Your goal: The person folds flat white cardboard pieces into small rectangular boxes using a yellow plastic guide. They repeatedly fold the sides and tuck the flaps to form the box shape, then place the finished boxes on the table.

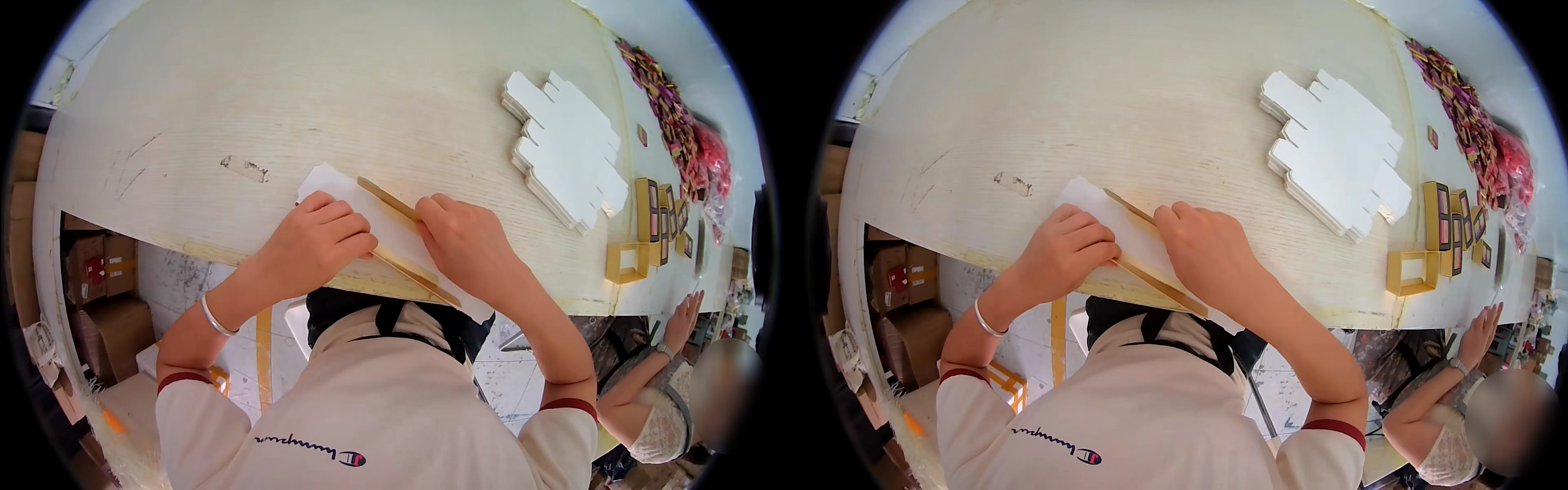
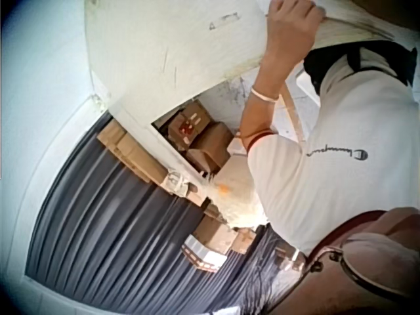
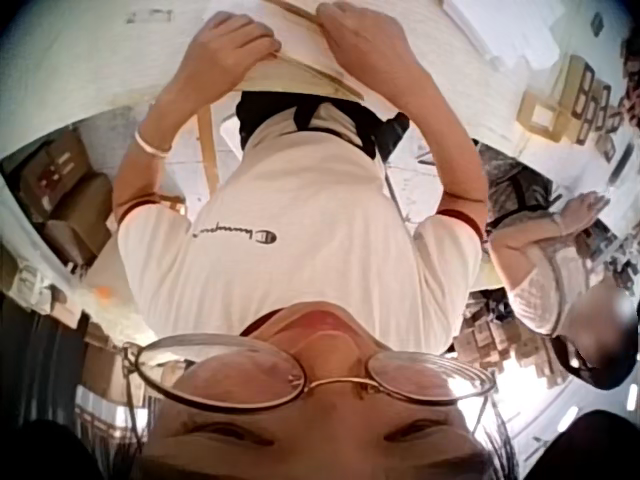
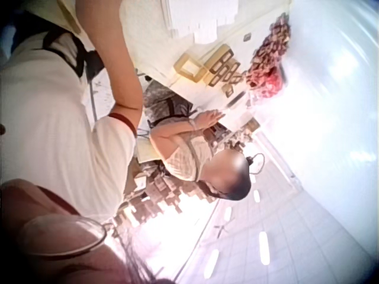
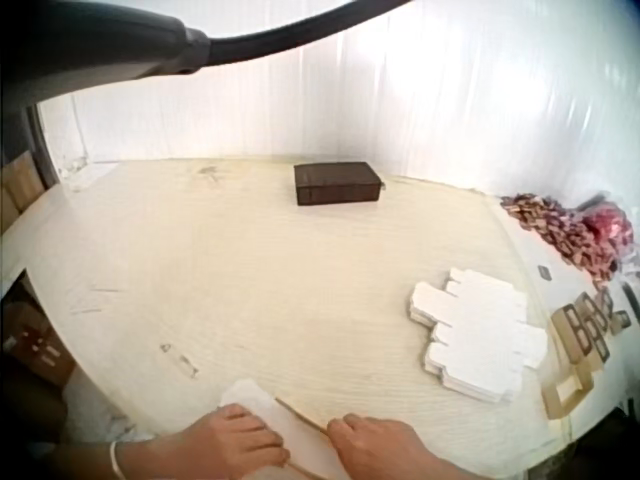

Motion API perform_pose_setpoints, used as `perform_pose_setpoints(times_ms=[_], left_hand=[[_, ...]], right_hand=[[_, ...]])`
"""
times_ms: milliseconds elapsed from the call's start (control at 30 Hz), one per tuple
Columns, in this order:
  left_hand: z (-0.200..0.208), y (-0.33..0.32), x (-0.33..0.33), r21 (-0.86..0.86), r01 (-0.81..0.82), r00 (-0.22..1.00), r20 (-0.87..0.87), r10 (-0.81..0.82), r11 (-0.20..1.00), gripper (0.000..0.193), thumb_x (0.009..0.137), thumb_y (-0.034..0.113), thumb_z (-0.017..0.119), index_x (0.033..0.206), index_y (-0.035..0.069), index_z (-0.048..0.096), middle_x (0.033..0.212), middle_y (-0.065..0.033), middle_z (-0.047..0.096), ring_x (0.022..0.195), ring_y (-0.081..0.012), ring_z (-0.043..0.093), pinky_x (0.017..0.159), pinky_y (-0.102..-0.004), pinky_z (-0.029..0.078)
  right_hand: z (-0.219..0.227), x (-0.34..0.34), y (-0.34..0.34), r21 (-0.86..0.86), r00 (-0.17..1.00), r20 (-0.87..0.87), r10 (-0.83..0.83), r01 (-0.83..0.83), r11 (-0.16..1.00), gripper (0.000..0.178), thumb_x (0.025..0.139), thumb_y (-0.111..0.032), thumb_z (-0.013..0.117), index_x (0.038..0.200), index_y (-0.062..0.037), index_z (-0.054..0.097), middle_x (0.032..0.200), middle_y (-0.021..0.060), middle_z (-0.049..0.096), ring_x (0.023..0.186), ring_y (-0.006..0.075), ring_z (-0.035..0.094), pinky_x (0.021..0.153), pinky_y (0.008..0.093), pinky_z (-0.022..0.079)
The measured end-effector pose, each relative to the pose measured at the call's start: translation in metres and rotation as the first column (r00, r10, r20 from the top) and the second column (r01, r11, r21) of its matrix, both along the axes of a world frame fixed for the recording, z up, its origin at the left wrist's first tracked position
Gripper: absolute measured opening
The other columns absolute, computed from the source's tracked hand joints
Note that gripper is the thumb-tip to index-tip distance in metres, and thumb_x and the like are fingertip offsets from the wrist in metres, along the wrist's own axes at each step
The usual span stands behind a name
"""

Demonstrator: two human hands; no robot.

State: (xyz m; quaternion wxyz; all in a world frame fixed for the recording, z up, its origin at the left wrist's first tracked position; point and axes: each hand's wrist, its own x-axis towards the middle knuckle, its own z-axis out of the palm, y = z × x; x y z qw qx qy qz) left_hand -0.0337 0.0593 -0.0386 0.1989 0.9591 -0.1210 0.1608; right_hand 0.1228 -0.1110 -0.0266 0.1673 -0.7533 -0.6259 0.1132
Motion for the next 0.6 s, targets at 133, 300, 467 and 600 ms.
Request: perform_pose_setpoints(times_ms=[133,300,467,600], left_hand=[[0.008,-0.005,0.011,-0.044,-0.03,0.999,-0.043,0.028,0.999,0.011,0.074,0.01,0.069,0.082,0.009,0.062,0.087,0.0007,0.058,0.089,-0.017,0.054,0.079,-0.0317,0.042],[0.01,0.001,0.015,0.083,0.081,0.975,-0.213,-0.061,0.993,0.012,0.072,0.009,0.067,0.083,0.011,0.062,0.085,0.0008,0.055,0.09,-0.017,0.053,0.083,-0.0325,0.041],[0.02,0.01,0.026,0.365,0.102,0.989,0.059,-0.132,0.925,0.011,0.07,0.007,0.063,0.079,0.011,0.06,0.081,0.002,0.053,0.088,-0.0161,0.052,0.083,-0.0325,0.041],[0.021,-0.006,0.025,0.411,0.186,0.98,-0.017,-0.196,0.893,0.009,0.069,0.005,0.062,0.072,0.012,0.057,0.077,0.0016,0.051,0.083,-0.0157,0.053,0.08,-0.0309,0.042]], right_hand=[[0.0,-0.002,0.0,0.02,0.994,0.093,0.054,-0.057,0.998,0.02,0.071,-0.001,0.063,0.081,-0.0041,0.047,0.074,0.0092,0.052,0.068,0.0251,0.058,0.055,0.0347,0.046],[-0.002,0.007,-0.005,0.055,0.996,-0.089,0.029,-0.024,0.998,0.019,0.073,0.0,0.062,0.084,-0.0044,0.047,0.074,0.0092,0.051,0.067,0.0257,0.058,0.054,0.0347,0.045],[0.004,0.004,-0.015,0.11,0.993,-0.07,0.091,-0.083,0.99,0.017,0.078,0.0,0.059,0.09,-0.0054,0.048,0.073,0.0097,0.051,0.064,0.0286,0.058,0.051,0.0375,0.044],[-0.009,-0.006,-0.018,0.063,0.995,-0.099,-0.024,0.03,0.998,0.016,0.079,0.001,0.056,0.09,-0.0049,0.047,0.072,0.0097,0.052,0.058,0.0296,0.057,0.049,0.0387,0.044]])
